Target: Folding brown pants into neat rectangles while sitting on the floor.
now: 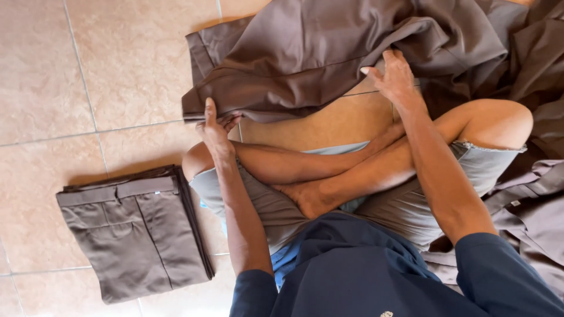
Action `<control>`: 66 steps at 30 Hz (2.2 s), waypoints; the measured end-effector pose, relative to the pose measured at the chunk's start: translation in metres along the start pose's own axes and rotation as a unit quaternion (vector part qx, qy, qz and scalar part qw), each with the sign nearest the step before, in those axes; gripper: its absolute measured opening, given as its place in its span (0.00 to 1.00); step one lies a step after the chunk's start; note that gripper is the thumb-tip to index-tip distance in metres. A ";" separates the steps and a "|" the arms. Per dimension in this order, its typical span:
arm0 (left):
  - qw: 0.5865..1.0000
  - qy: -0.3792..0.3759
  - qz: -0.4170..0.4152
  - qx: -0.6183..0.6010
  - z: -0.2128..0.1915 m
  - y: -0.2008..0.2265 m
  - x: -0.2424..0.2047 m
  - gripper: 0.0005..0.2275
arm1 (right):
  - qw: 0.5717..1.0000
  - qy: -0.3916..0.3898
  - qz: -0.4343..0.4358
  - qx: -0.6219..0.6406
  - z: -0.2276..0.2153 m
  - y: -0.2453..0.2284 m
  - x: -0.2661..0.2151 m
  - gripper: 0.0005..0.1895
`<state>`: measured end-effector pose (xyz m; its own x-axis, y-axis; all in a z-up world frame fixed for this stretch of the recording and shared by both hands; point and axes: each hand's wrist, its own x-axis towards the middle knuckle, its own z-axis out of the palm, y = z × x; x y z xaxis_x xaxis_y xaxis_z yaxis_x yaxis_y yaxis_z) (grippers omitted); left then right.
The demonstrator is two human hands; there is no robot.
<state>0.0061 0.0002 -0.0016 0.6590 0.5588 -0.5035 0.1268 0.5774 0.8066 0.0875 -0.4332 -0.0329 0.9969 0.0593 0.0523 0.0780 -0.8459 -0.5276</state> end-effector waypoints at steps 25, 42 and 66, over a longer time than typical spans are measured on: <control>0.952 -0.089 0.293 -0.022 0.079 0.122 -0.158 0.17 | 0.959 0.190 -0.153 -0.148 0.028 -0.062 -0.029 0.24; 0.916 -0.163 0.354 0.096 0.109 0.146 -0.127 0.12 | 0.880 0.320 -0.334 0.104 -0.213 -0.047 -0.030 0.26; 0.527 -0.301 0.394 0.690 0.072 -0.161 -0.004 0.30 | 0.975 -0.114 -0.167 -0.094 0.029 -0.046 -0.059 0.25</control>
<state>0.0364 -0.1374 -0.1074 0.9735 -0.2286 0.0102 -0.2170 -0.9083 0.3577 0.0256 -0.3820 -0.0366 0.8951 0.4458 -0.0066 0.4160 -0.8404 -0.3473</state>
